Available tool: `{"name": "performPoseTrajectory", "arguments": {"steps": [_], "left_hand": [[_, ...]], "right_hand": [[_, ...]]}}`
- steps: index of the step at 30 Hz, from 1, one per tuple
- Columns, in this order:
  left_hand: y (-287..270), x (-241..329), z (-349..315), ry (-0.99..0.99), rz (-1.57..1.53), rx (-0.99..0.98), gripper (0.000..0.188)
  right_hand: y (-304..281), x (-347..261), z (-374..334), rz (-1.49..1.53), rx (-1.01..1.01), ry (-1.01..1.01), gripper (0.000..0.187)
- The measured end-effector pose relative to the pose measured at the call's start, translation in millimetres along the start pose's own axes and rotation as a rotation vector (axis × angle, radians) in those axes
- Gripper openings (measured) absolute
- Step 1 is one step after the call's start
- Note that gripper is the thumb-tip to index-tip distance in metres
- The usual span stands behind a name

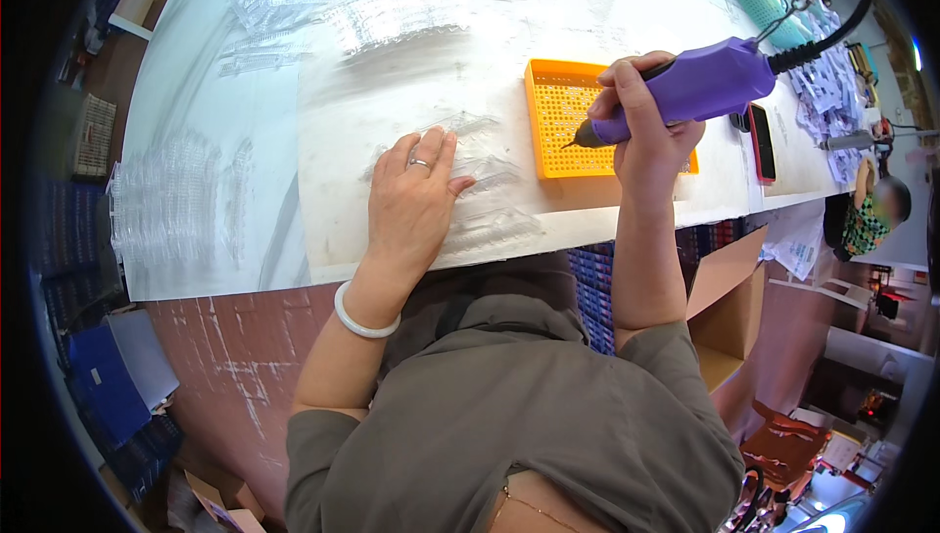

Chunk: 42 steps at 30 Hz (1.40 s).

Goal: Applying small beads or rhinestones to clear plastic strips using a handheld applicator tool.

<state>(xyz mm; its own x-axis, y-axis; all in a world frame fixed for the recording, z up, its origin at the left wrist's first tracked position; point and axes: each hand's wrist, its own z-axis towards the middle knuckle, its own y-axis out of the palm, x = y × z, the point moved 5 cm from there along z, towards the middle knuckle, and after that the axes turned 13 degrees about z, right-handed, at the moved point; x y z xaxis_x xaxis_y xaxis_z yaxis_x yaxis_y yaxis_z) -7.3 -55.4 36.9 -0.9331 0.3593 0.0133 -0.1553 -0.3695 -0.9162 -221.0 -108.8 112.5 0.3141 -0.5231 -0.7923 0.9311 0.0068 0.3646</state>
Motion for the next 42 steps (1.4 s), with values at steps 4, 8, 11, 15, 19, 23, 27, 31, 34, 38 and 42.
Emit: {"name": "performPoseTrajectory", "arguments": {"steps": [4, 8, 11, 15, 19, 23, 27, 31, 34, 38, 42], "left_hand": [[0.2, 1.1, -1.3, 0.001, 0.02, 0.004, 0.049], [1.8, -0.2, -3.5, 0.01, 0.0, 0.006, 0.049], [3.0, -0.1, -3.7, 0.008, -0.007, 0.005, 0.049], [2.3, -0.8, -4.6, 0.003, -0.006, 0.01, 0.05], [0.0, -0.6, -4.0, -0.001, 0.006, 0.0, 0.051], [-0.3, 0.0, -3.4, -0.003, 0.025, -0.013, 0.051], [-0.1, -0.2, -3.5, -0.005, 0.026, -0.014, 0.051], [-0.4, -0.1, -3.0, -0.005, 0.01, -0.005, 0.049], [0.6, -0.9, -3.9, -0.001, -0.006, -0.009, 0.048], [2.1, -4.1, -6.6, -0.007, -0.04, -0.012, 0.047], [2.2, -7.8, -8.9, -0.028, -0.063, -0.017, 0.043]], "right_hand": [[1.5, 4.4, -2.0, 0.036, -0.042, -0.006, 0.006], [5.5, 9.5, -5.3, 0.005, -0.054, 0.003, 0.006], [8.7, 10.1, -6.6, -0.01, -0.047, 0.01, 0.006], [9.7, 10.1, -6.5, -0.023, -0.059, 0.004, 0.004], [8.3, 9.9, -7.0, -0.005, -0.077, 0.011, 0.004], [6.6, 10.7, -6.7, -0.001, -0.065, -0.002, 0.003], [7.0, 11.8, -6.8, 0.003, -0.077, -0.01, 0.004], [9.3, 10.2, -9.1, 0.01, -0.089, -0.003, 0.004], [16.6, 8.5, -12.0, -0.056, -0.14, 0.032, 0.004], [23.5, 12.1, -13.0, -0.079, -0.16, 0.075, 0.005], [26.2, 9.6, -11.9, -0.095, -0.143, 0.055, 0.006]]}}
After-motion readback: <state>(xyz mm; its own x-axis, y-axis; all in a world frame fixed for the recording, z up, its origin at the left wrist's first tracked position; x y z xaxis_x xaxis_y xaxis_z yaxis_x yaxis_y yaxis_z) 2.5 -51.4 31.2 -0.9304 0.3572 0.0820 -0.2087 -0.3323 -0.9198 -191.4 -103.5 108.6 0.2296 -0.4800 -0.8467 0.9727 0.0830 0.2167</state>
